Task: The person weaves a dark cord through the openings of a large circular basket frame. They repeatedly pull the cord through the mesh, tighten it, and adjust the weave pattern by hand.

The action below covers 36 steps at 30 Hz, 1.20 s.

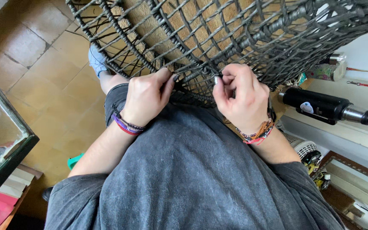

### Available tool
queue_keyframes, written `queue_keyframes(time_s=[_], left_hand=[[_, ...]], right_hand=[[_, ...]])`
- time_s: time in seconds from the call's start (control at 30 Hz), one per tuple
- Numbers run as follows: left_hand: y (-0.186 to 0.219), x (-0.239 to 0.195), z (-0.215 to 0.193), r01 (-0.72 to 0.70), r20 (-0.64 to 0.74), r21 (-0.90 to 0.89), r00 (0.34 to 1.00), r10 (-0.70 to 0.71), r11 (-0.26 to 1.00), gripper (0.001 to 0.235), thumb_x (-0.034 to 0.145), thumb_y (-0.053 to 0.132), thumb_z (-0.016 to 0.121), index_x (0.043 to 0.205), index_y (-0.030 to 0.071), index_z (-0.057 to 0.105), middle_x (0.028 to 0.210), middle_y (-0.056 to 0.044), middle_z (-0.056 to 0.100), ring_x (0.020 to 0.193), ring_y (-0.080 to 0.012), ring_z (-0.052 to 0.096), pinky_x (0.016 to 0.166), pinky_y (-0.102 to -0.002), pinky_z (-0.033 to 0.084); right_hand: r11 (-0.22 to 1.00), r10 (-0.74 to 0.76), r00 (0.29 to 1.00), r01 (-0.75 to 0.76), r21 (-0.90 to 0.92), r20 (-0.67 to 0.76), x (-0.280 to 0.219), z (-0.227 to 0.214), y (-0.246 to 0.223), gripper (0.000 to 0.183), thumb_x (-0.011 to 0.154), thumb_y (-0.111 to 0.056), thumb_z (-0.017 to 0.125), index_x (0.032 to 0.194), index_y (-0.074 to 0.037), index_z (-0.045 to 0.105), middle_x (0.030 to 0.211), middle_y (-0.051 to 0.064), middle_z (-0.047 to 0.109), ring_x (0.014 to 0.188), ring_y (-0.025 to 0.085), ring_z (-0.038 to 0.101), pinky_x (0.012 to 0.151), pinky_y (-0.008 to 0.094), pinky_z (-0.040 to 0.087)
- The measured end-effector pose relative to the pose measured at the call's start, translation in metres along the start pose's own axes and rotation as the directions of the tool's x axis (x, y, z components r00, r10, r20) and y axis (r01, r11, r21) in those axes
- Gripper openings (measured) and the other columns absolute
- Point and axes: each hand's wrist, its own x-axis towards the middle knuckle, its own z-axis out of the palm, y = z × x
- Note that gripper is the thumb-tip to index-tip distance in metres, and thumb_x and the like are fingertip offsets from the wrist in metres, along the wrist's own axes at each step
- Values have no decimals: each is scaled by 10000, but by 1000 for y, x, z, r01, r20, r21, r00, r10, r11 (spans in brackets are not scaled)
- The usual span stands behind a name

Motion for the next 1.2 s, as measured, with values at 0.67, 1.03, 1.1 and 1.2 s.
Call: queue_keyframes(time_s=[0.67, 1.03, 1.1, 1.2], left_hand=[[36, 10, -37, -311, 181, 562, 950, 253, 766, 410, 979, 209, 586, 1363, 330, 661, 872, 10, 661, 677, -154, 700, 612, -275, 565], [40, 23, -41, -388, 414, 631, 901, 130, 672, 547, 947, 243, 548, 1482, 351, 564, 735, 55, 582, 478, -162, 652, 397, -316, 445], [38, 22, -41, -377, 414, 638, 903, 114, 672, 556, 939, 268, 543, 1485, 368, 545, 787, 51, 592, 551, -155, 671, 452, -317, 490], [30, 18, -34, -401, 438, 665, 893, 105, 630, 687, 903, 233, 542, 1570, 381, 468, 733, 47, 577, 564, -146, 650, 482, -313, 483]], right_hand=[[999, -30, 986, 32, 10, -165, -11, 11, -18, 135, 909, 6, 746, 1042, -9, 750, 763, 53, 567, 619, 183, 614, 566, 343, 573], [973, 12, 998, -25, 230, 58, -17, -8, -13, 161, 961, 32, 734, 1117, 3, 762, 722, 60, 618, 563, 184, 528, 602, 333, 483], [976, -15, 997, -3, 218, 81, -33, 1, -8, 309, 986, -24, 766, 1289, -59, 714, 672, 1, 640, 512, 142, 510, 572, 329, 504], [990, -25, 991, 6, 143, 130, -43, 5, -7, 379, 999, -107, 785, 1364, -87, 683, 662, 6, 620, 505, 163, 533, 587, 355, 529]])
